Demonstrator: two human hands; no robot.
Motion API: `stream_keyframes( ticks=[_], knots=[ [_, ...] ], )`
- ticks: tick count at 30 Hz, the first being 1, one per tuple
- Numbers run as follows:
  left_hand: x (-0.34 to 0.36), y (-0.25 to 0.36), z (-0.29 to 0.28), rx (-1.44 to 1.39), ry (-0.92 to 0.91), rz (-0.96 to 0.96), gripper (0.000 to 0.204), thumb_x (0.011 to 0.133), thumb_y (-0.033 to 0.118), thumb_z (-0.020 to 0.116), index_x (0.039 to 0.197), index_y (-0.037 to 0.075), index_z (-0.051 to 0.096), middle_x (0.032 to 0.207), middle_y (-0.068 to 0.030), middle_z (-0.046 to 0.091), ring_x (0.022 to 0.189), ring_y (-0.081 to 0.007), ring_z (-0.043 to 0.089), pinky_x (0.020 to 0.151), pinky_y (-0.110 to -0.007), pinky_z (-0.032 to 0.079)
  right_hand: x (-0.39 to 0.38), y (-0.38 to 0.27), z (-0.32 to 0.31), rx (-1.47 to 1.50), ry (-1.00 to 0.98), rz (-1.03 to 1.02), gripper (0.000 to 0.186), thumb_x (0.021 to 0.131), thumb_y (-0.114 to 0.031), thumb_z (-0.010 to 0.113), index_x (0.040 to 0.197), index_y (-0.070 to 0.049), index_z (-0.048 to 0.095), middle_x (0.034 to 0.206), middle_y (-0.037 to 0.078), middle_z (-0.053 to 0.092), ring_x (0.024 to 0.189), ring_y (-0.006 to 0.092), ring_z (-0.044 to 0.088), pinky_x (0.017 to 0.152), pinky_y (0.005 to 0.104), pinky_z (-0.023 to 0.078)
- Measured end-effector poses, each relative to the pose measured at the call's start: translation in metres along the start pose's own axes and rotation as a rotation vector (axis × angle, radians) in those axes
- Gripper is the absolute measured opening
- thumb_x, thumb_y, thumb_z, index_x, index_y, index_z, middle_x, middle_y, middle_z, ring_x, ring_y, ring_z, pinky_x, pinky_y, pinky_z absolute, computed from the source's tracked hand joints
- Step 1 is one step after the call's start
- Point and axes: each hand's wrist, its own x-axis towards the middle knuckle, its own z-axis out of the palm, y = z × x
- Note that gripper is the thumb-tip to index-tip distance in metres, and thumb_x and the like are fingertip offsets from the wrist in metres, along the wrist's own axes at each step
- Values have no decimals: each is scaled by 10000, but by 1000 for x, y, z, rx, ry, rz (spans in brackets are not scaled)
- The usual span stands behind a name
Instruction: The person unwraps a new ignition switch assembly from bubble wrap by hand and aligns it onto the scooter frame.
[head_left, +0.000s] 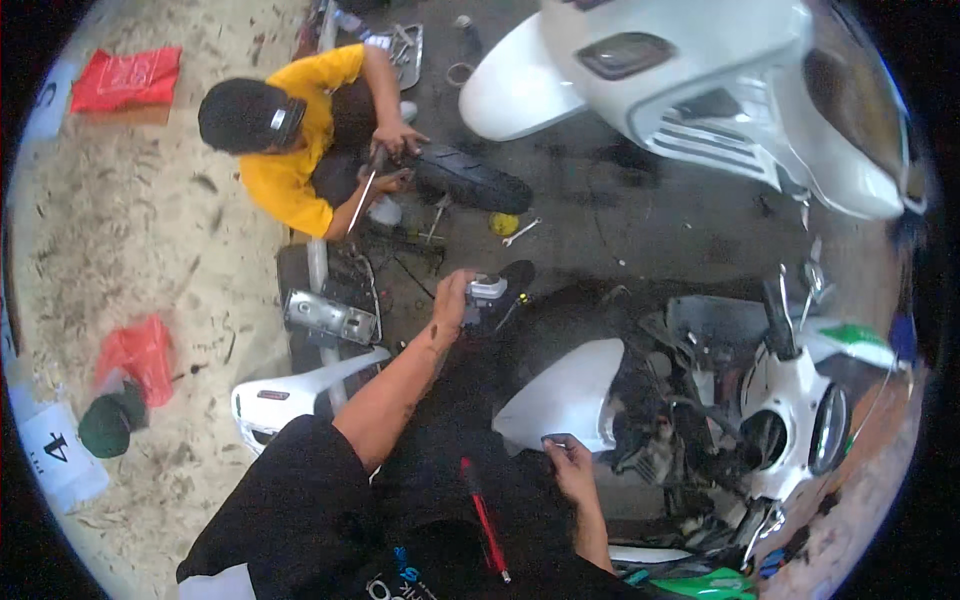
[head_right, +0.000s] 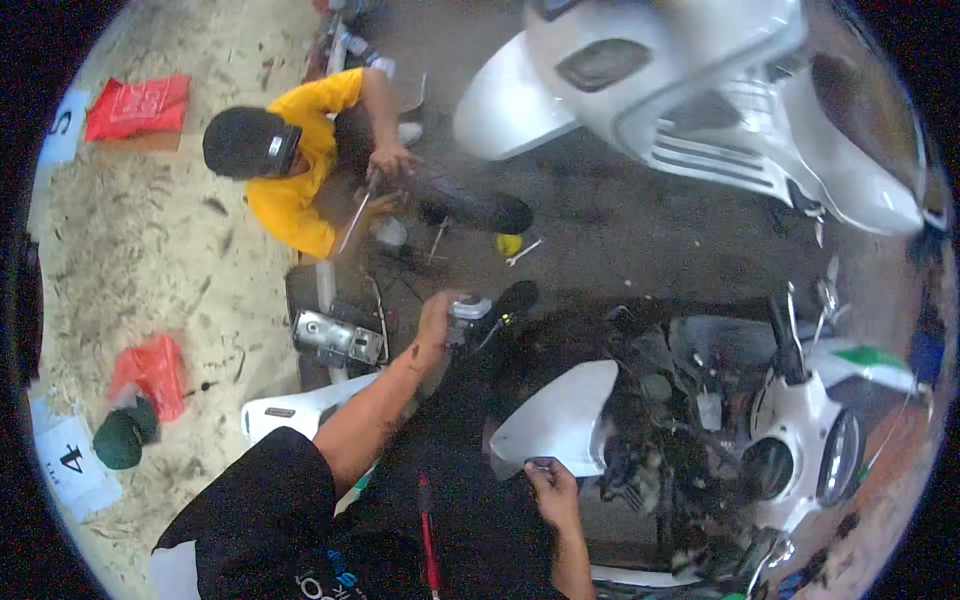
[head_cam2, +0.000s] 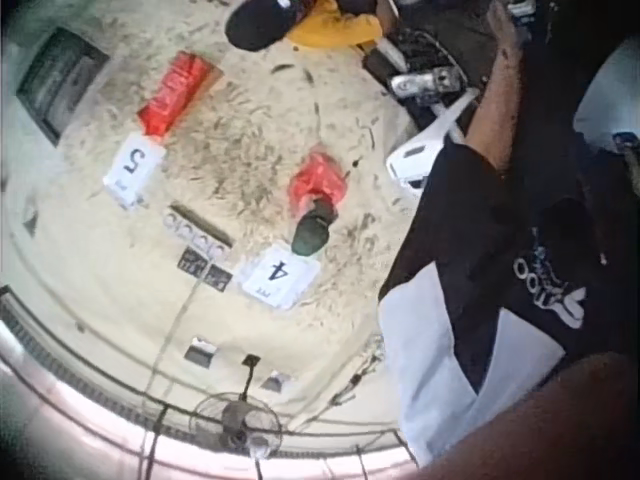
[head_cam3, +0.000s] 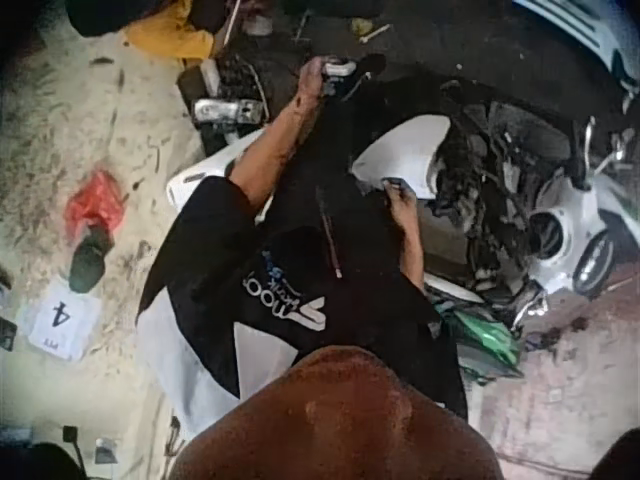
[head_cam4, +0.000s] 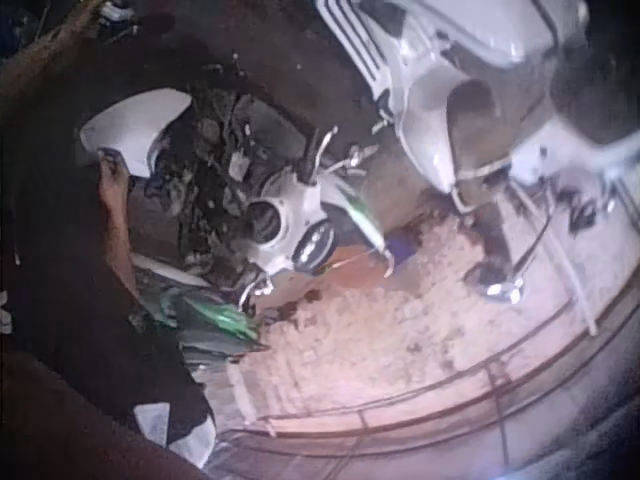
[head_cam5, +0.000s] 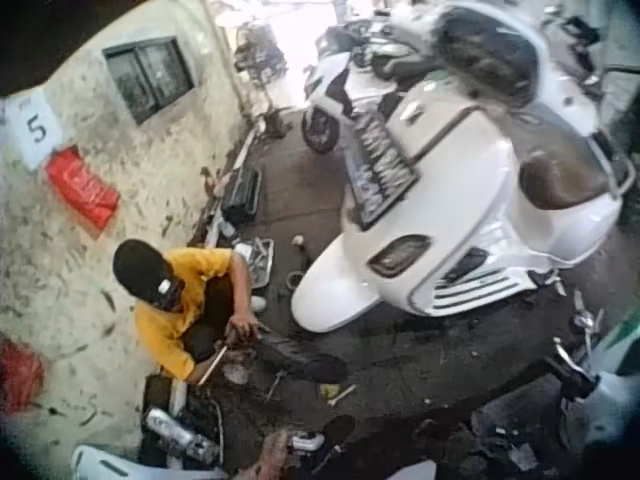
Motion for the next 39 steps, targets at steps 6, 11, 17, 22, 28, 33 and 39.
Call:
stream_keyframes(
  ticks=[6, 11, 17, 22, 28, 33, 39],
  knots=[
    [28, 9, -25, -175, 59, 149, 410, 901, 291, 442, 1002, -32, 674, 925, -126, 694, 800, -206, 658, 768, -320, 503, 50, -15, 12, -117, -3, 97, 203, 908, -213, 675, 971, -21, 655, 652, -57, 519, 550, 33, 412, 497, 217, 319],
    [34, -3, -44, -182, 134, 212, 447, 864, 279, 412, 950, -66, 682, 889, -143, 704, 808, -202, 644, 779, -312, 476, 68, -2, 17, -182, -6, 78, 239, 902, -211, 659, 984, 10, 621, 679, -29, 530, 539, 97, 465, 533, 275, 428],
    [33, -7, -45, -160, 140, 200, 450, 868, 281, 402, 949, -68, 674, 898, -134, 699, 818, -200, 643, 778, -308, 476, 66, 25, 19, -398, 59, 2, 319, 859, -275, 708, 1012, -7, 629, 675, 41, 568, 606, 169, 518, 561, 310, 414],
    [19, 1, -25, -139, 127, 250, 446, 891, 289, 390, 932, -49, 679, 868, -109, 697, 810, -176, 637, 763, -290, 472, 12, 105, 57, -1225, -278, -93, 408, 826, -180, 615, 1189, -29, 508, 971, 222, 636, 886, 427, 610, 762, 505, 472],
    [-7, -13, 7, -104, 53, 101, 419, 895, 278, 416, 923, -42, 685, 845, -94, 690, 786, -180, 625, 767, -305, 467, -35, 96, 68, -946, -35, 40, 369, 833, -174, 606, 1178, -82, 516, 985, 202, 644, 921, 402, 623, 798, 507, 473],
    [-34, 5, 31, -254, -60, -152, 393, 908, 328, 480, 985, -5, 673, 871, -95, 685, 782, -169, 638, 756, -323, 497, -11, 52, 44, -544, 27, -142, 291, 895, -133, 617, 1176, -85, 562, 992, 163, 641, 887, 314, 649, 755, 401, 514],
    [-84, 73, 114, -43, -490, 3, 435, 818, 385, 662, 1021, 1, 649, 910, -73, 667, 797, -139, 633, 734, -273, 494, -85, -32, -10, -333, 251, -393, 281, 865, -191, 672, 1095, -56, 584, 894, 150, 645, 812, 325, 651, 733, 407, 527]
  ],
)
